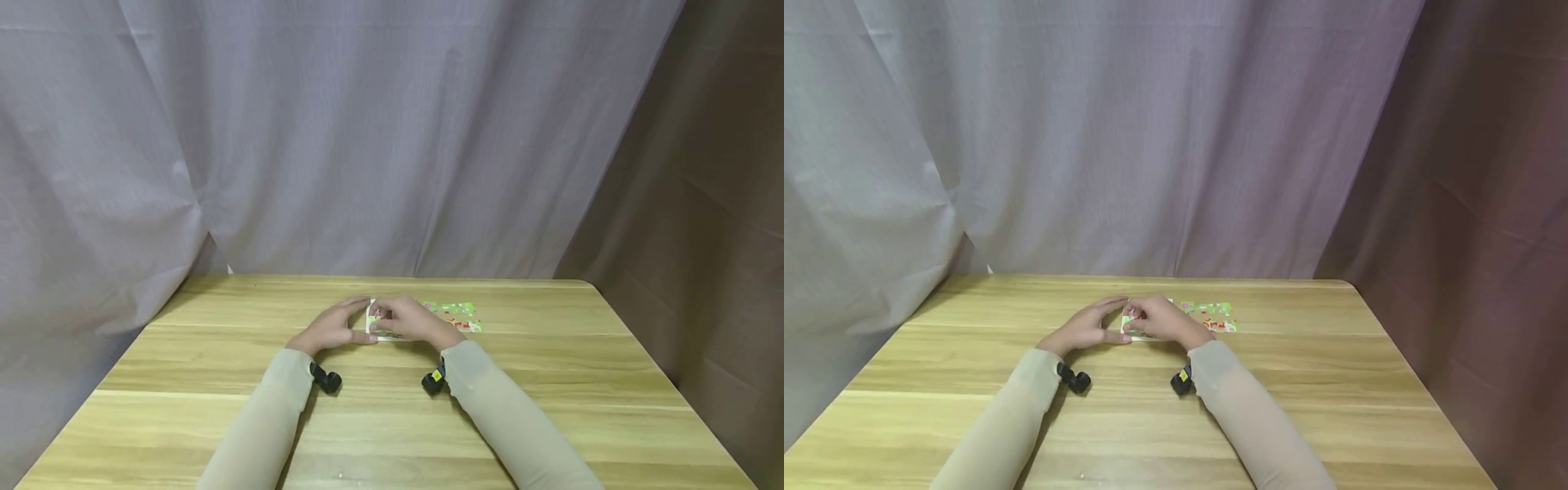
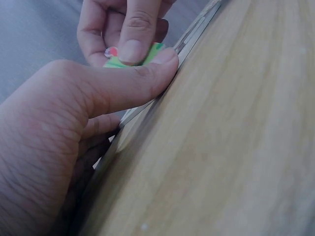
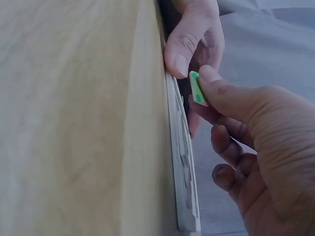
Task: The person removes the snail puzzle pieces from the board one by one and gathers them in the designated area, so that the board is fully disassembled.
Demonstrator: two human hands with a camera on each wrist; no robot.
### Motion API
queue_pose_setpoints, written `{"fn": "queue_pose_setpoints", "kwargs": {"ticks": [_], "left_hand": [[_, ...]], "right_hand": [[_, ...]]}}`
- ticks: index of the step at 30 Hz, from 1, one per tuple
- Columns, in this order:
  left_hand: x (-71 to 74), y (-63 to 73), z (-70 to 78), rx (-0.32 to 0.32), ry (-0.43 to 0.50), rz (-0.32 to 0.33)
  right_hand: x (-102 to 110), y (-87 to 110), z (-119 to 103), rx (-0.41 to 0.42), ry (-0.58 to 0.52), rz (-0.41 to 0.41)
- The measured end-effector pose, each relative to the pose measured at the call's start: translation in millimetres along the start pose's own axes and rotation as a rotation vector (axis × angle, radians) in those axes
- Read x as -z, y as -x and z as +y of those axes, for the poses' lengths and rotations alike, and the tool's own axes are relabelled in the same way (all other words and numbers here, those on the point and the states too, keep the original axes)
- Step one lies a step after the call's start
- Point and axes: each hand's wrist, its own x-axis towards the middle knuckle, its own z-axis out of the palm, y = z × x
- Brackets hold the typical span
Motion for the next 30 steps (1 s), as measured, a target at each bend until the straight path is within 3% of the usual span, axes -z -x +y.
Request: {"fn": "queue_pose_setpoints", "kwargs": {"ticks": [10, 20, 30], "left_hand": [[-1.2, -0.3, 0.2, 0.003, -0.007, 0.005], [-2.2, -2.7, 0.0, -0.002, -0.033, 0.004], [-1.4, -1.2, -1.1, -0.011, -0.028, 0.004]], "right_hand": [[13.8, 14.1, 15.3, -0.028, -0.037, 0.038], [33.6, 57.6, 44.1, -0.110, -0.084, 0.094], [44.9, 93.1, 52.5, -0.142, -0.104, 0.040]]}}
